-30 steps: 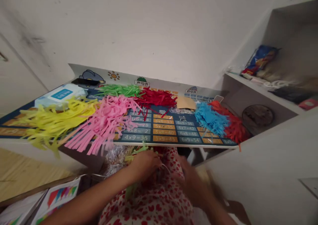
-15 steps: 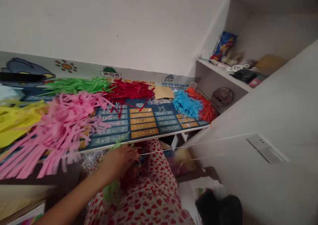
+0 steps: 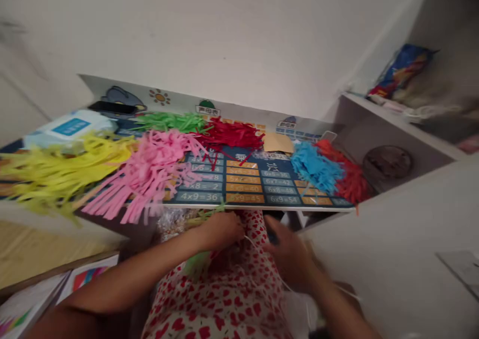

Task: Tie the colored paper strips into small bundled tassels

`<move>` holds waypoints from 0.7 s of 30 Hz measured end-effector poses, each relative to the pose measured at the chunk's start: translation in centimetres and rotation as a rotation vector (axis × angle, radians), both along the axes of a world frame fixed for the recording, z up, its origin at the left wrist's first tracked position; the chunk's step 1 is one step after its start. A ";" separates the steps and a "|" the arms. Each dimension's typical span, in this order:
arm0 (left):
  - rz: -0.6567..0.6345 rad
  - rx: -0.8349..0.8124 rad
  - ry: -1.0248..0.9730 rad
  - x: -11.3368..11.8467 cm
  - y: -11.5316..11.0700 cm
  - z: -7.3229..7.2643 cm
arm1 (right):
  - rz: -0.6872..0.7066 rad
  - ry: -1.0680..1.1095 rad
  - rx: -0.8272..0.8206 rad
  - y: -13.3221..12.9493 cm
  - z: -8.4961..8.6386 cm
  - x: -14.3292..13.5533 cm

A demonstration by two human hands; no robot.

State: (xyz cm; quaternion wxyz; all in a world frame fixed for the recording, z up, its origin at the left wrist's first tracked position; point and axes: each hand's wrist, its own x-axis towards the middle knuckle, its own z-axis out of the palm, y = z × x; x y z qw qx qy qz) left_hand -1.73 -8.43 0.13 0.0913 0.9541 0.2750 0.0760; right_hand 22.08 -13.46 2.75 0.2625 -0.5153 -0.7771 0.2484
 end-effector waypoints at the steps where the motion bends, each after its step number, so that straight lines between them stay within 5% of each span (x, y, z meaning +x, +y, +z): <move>1: 0.019 -0.006 -0.001 -0.6 -0.1 0.4 | 0.060 0.032 -0.109 0.6 -1.6 -2.5; 3: 0.086 -0.032 -0.071 -2.9 -0.5 1.0 | 0.072 0.075 -0.310 1.9 -4.0 -5.8; 6: 0.338 -0.198 -0.378 -8.2 -2.3 -0.1 | 0.042 0.065 -0.392 4.0 -5.4 -6.1; 10: 0.772 -0.427 -0.553 -13.7 -5.9 -6.5 | -0.090 0.078 -0.433 6.8 -5.6 -2.9; 15: 0.873 -0.492 -0.524 -13.0 -7.7 -14.7 | -0.183 0.092 -0.440 7.0 -6.1 -3.0; 21: 0.808 -0.590 -0.486 -12.4 -7.9 -17.0 | -0.258 0.099 -0.373 6.0 -6.2 -3.8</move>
